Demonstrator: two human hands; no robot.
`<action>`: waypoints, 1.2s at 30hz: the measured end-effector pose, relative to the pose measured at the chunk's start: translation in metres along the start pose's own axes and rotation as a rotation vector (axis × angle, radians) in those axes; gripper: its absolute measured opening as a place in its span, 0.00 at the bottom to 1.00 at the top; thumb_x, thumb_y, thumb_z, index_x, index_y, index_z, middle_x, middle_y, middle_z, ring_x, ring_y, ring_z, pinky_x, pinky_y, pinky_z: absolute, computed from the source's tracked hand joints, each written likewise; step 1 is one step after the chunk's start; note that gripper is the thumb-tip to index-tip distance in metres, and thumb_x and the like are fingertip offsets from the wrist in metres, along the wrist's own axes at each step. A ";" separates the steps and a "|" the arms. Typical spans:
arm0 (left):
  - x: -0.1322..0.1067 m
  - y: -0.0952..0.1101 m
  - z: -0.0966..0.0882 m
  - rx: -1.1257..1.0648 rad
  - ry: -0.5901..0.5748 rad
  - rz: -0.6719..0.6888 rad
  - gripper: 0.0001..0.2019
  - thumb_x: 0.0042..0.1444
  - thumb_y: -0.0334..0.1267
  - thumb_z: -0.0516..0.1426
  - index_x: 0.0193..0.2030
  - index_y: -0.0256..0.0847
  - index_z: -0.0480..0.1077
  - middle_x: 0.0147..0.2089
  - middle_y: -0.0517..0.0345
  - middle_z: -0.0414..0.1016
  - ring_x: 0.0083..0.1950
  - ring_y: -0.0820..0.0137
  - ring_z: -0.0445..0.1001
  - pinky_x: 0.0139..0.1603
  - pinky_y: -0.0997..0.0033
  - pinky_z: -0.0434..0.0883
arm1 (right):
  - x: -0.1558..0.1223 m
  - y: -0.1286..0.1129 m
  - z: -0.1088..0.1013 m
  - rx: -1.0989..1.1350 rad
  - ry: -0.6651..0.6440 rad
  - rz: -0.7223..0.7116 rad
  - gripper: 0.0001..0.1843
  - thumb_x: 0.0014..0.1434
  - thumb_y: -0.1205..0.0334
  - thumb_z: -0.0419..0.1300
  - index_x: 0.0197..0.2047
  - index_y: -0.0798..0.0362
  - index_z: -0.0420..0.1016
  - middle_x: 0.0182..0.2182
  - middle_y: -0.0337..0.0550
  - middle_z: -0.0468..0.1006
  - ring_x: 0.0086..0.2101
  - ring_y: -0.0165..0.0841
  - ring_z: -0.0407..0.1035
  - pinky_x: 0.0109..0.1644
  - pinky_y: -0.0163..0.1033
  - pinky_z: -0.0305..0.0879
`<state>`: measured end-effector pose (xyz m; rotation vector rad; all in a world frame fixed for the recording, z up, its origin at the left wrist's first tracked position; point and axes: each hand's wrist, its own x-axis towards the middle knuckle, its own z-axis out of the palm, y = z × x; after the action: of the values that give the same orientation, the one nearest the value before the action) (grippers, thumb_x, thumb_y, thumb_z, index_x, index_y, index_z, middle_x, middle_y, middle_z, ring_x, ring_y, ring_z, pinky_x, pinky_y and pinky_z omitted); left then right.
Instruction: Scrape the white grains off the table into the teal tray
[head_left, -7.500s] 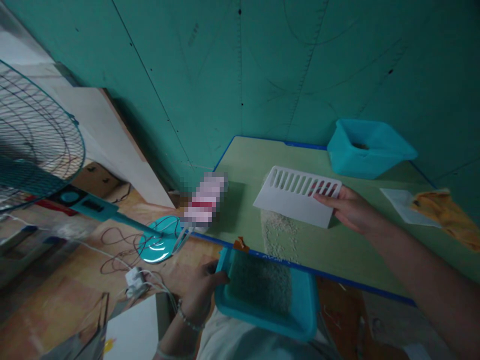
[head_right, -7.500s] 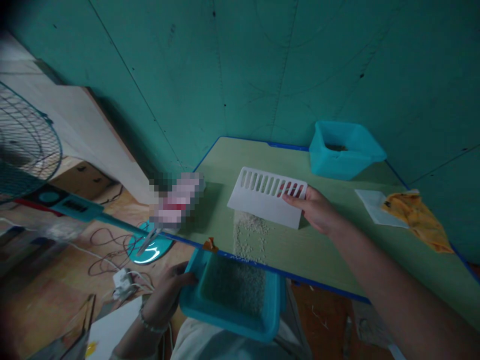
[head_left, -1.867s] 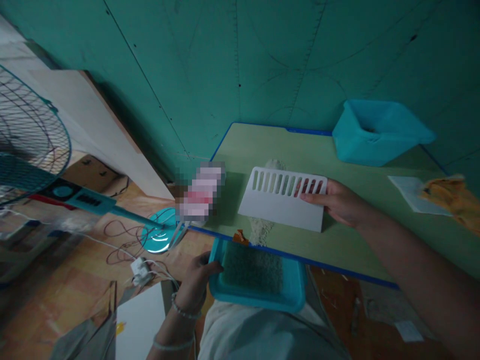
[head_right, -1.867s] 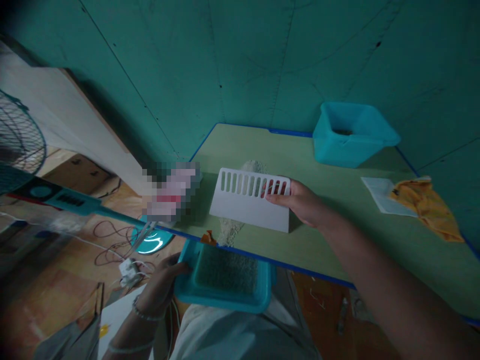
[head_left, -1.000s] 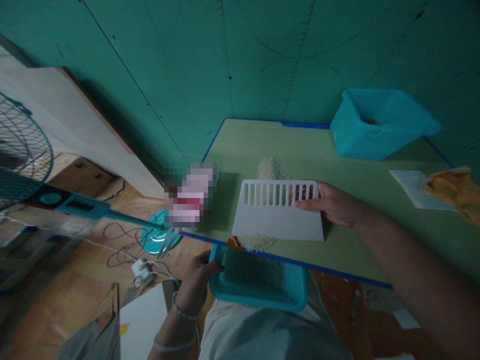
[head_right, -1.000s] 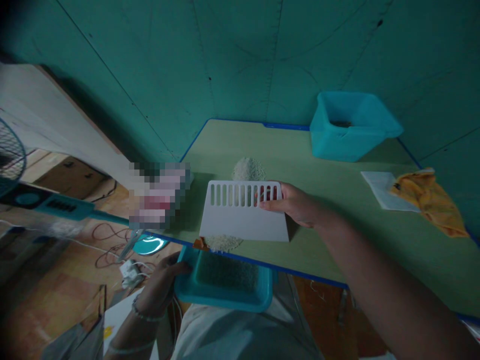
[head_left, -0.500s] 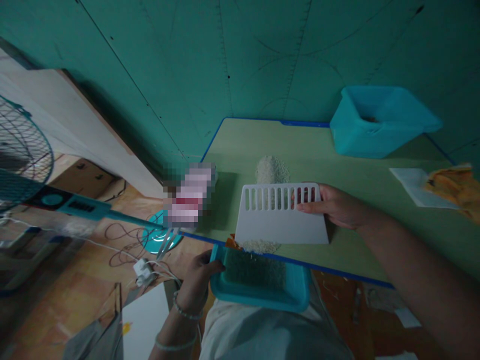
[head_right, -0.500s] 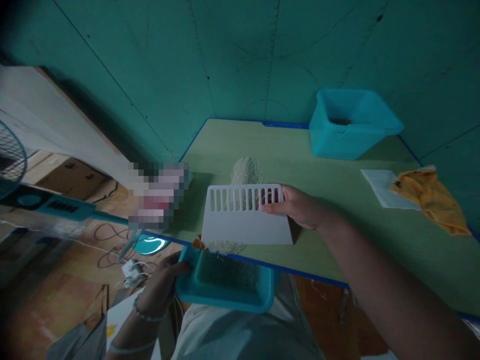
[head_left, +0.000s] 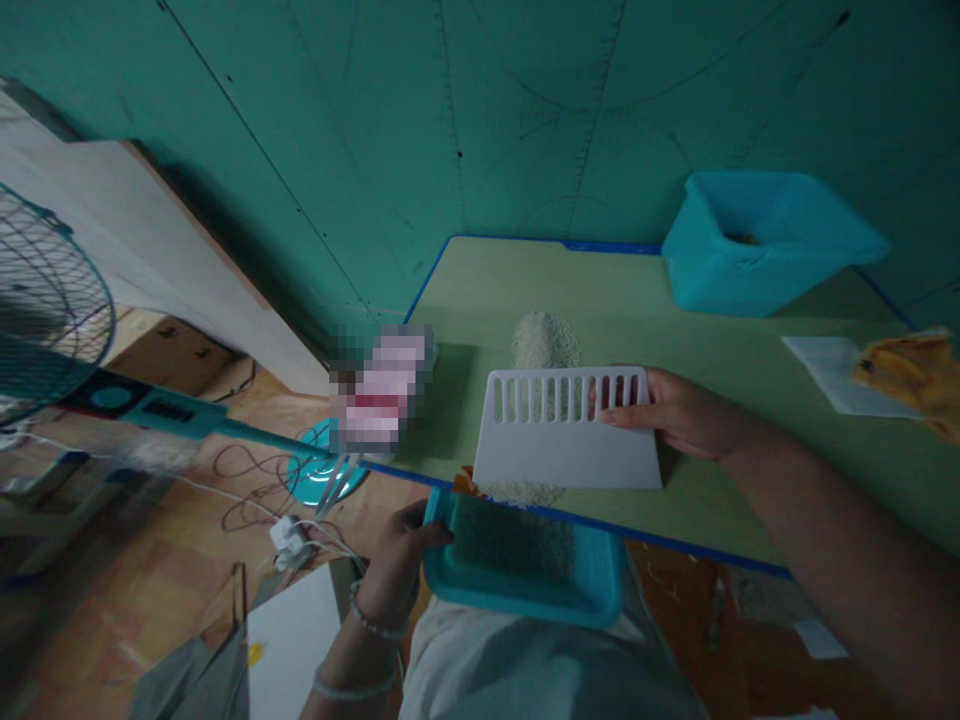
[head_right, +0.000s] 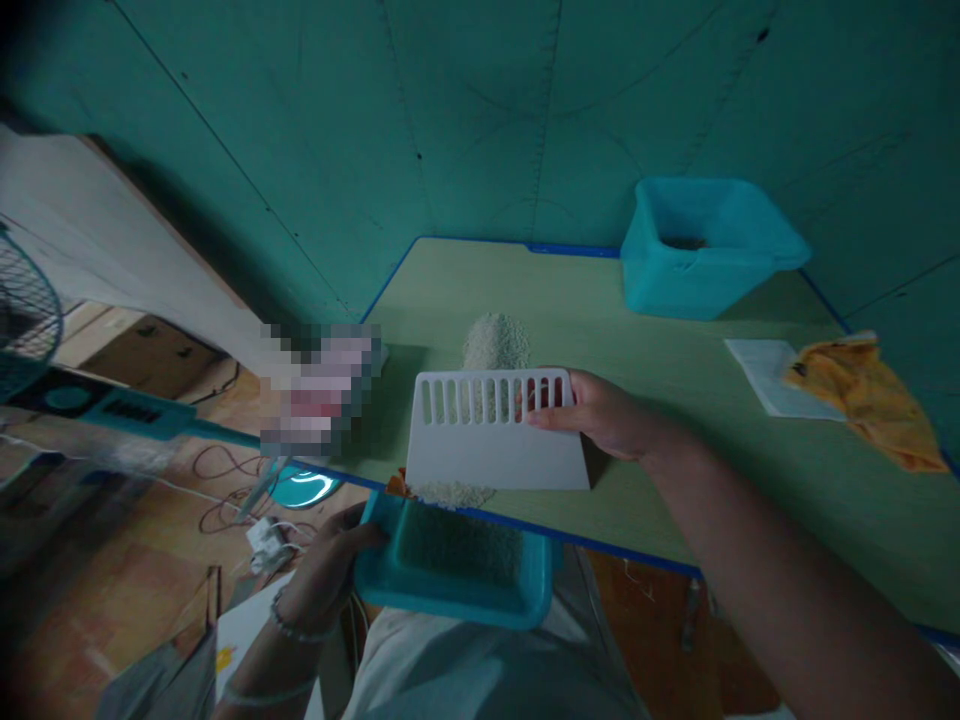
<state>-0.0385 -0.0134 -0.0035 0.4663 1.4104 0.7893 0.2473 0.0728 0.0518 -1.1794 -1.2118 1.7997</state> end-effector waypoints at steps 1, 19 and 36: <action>-0.001 0.000 0.000 -0.002 0.002 0.001 0.10 0.25 0.27 0.57 0.21 0.36 0.75 0.19 0.58 0.75 0.24 0.71 0.70 0.27 0.76 0.68 | 0.000 0.000 0.000 -0.001 -0.004 -0.001 0.14 0.37 0.64 0.69 0.31 0.54 0.76 0.26 0.35 0.80 0.29 0.29 0.71 0.34 0.34 0.64; -0.002 0.001 0.002 -0.004 -0.002 0.007 0.11 0.26 0.27 0.57 0.22 0.36 0.76 0.21 0.58 0.76 0.24 0.71 0.71 0.28 0.75 0.69 | -0.004 -0.002 -0.003 -0.002 -0.055 0.013 0.13 0.39 0.64 0.69 0.31 0.55 0.75 0.27 0.36 0.80 0.28 0.29 0.71 0.32 0.34 0.65; 0.000 0.000 0.004 -0.003 0.000 -0.005 0.10 0.26 0.27 0.57 0.21 0.36 0.75 0.20 0.59 0.76 0.23 0.72 0.70 0.27 0.75 0.67 | -0.004 -0.004 -0.003 0.041 0.010 -0.017 0.14 0.38 0.64 0.69 0.32 0.53 0.74 0.29 0.37 0.80 0.29 0.30 0.71 0.36 0.36 0.66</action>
<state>-0.0350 -0.0129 -0.0025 0.4601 1.4094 0.7869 0.2514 0.0713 0.0562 -1.1501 -1.1712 1.7958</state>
